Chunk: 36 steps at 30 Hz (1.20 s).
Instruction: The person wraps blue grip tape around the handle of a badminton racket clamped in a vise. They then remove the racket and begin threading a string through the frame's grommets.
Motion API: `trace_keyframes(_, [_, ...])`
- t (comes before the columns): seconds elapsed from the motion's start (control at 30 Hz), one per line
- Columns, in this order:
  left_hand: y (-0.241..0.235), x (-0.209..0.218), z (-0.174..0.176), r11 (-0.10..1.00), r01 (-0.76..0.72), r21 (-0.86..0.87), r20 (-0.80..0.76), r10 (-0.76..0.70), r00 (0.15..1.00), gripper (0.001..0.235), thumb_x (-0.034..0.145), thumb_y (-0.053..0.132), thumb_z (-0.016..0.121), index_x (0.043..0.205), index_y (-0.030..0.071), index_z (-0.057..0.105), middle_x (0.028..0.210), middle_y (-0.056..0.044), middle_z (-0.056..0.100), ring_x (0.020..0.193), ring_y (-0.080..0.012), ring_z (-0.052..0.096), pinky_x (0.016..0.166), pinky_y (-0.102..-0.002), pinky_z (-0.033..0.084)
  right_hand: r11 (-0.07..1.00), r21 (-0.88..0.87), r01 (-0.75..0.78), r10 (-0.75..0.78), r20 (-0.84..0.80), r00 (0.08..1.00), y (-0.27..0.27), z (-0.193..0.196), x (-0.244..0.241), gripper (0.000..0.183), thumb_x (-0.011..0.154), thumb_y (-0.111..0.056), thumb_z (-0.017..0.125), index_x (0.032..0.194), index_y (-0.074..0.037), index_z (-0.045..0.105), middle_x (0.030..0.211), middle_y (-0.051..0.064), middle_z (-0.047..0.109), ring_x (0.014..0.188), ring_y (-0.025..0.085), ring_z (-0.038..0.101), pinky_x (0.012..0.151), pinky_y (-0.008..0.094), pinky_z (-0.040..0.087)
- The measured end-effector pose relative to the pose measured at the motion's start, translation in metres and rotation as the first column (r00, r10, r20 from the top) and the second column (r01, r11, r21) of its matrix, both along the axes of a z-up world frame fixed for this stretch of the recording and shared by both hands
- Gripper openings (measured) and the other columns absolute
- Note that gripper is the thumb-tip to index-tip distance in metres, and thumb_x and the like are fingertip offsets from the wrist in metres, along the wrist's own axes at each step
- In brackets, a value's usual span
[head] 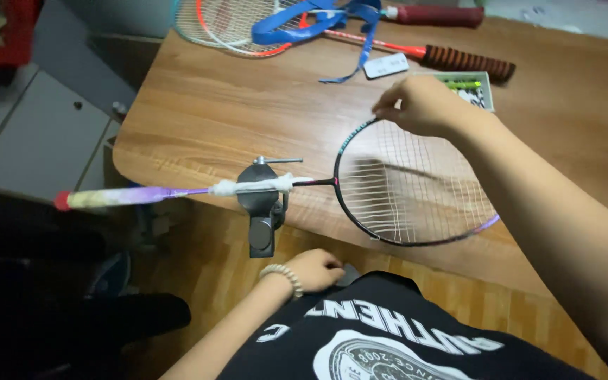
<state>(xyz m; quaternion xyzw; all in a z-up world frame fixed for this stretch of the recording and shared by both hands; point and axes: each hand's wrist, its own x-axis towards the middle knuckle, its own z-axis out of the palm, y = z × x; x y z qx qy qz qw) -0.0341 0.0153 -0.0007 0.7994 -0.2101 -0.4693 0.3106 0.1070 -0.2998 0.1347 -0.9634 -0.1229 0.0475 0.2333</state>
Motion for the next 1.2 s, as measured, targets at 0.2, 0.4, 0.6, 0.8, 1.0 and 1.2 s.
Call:
trace_keyframes(0.2, [-0.048,0.04,0.116,0.94,0.328,0.098,-0.019,-0.328,0.945,0.05,0.1,0.045,0.058,0.102,-0.001,0.079,0.088,-0.017,0.077,0.08,-0.0294,0.073,0.08,-0.039,0.055,0.995,-0.094,0.033,-0.053,-0.209,0.977,0.001,0.008,0.02,0.017,0.083,-0.02,0.08,0.098,-0.011,0.083,0.085,0.01,0.078,0.076,0.022,0.072,0.073,0.038,0.057])
trace_keyframes(0.4, [-0.052,0.083,0.149,0.973,-0.136,-0.189,-0.251,0.086,0.964,0.038,0.101,0.034,0.051,0.091,0.007,0.075,0.075,-0.003,0.074,0.062,-0.0089,0.065,0.056,-0.026,0.053,1.0,-0.007,-0.005,0.004,-0.21,0.978,-0.008,0.012,0.013,0.019,0.084,-0.024,0.081,0.097,-0.01,0.081,0.083,0.01,0.078,0.072,0.022,0.073,0.07,0.036,0.057])
trace_keyframes(0.6, [-0.076,0.114,0.134,0.831,-0.409,-0.377,0.017,0.447,0.894,0.026,0.101,0.023,0.055,0.097,0.007,0.076,0.08,-0.005,0.076,0.068,-0.0095,0.069,0.064,-0.026,0.058,0.986,0.018,0.166,-0.16,-0.163,0.974,-0.003,-0.008,0.023,0.017,0.081,-0.028,0.08,0.088,-0.012,0.085,0.078,0.014,0.078,0.073,0.021,0.07,0.071,0.036,0.055])
trace_keyframes(0.8, [-0.102,0.152,0.097,0.864,-0.344,-0.367,0.444,0.488,0.752,0.023,0.093,0.022,0.062,0.105,0.009,0.076,0.091,-0.011,0.077,0.078,-0.0225,0.074,0.073,-0.037,0.057,0.98,-0.191,0.058,-0.139,-0.444,0.885,-0.012,-0.048,0.056,0.034,0.093,-0.037,0.07,0.091,-0.004,0.079,0.081,0.017,0.074,0.078,0.029,0.068,0.072,0.046,0.052])
trace_keyframes(1.0, [-0.132,0.191,0.077,0.893,-0.285,-0.349,0.407,0.418,0.812,0.026,0.089,0.027,0.068,0.104,0.007,0.077,0.096,-0.013,0.078,0.09,-0.0252,0.076,0.083,-0.038,0.057,0.997,-0.006,0.072,-0.063,-0.545,0.836,-0.029,-0.074,0.066,0.038,0.097,-0.035,0.055,0.098,-0.003,0.076,0.086,0.008,0.075,0.08,0.019,0.064,0.074,0.039,0.049])
trace_keyframes(1.2, [-0.141,0.21,0.071,0.943,-0.178,-0.282,0.401,0.284,0.871,0.028,0.081,0.031,0.076,0.095,0.008,0.082,0.089,-0.014,0.079,0.084,-0.0224,0.079,0.081,-0.035,0.06,0.925,0.174,0.338,-0.16,-0.63,0.76,-0.011,-0.034,0.051,0.048,0.092,-0.047,0.063,0.08,-0.003,0.08,0.079,0.007,0.073,0.071,0.014,0.06,0.066,0.034,0.048])
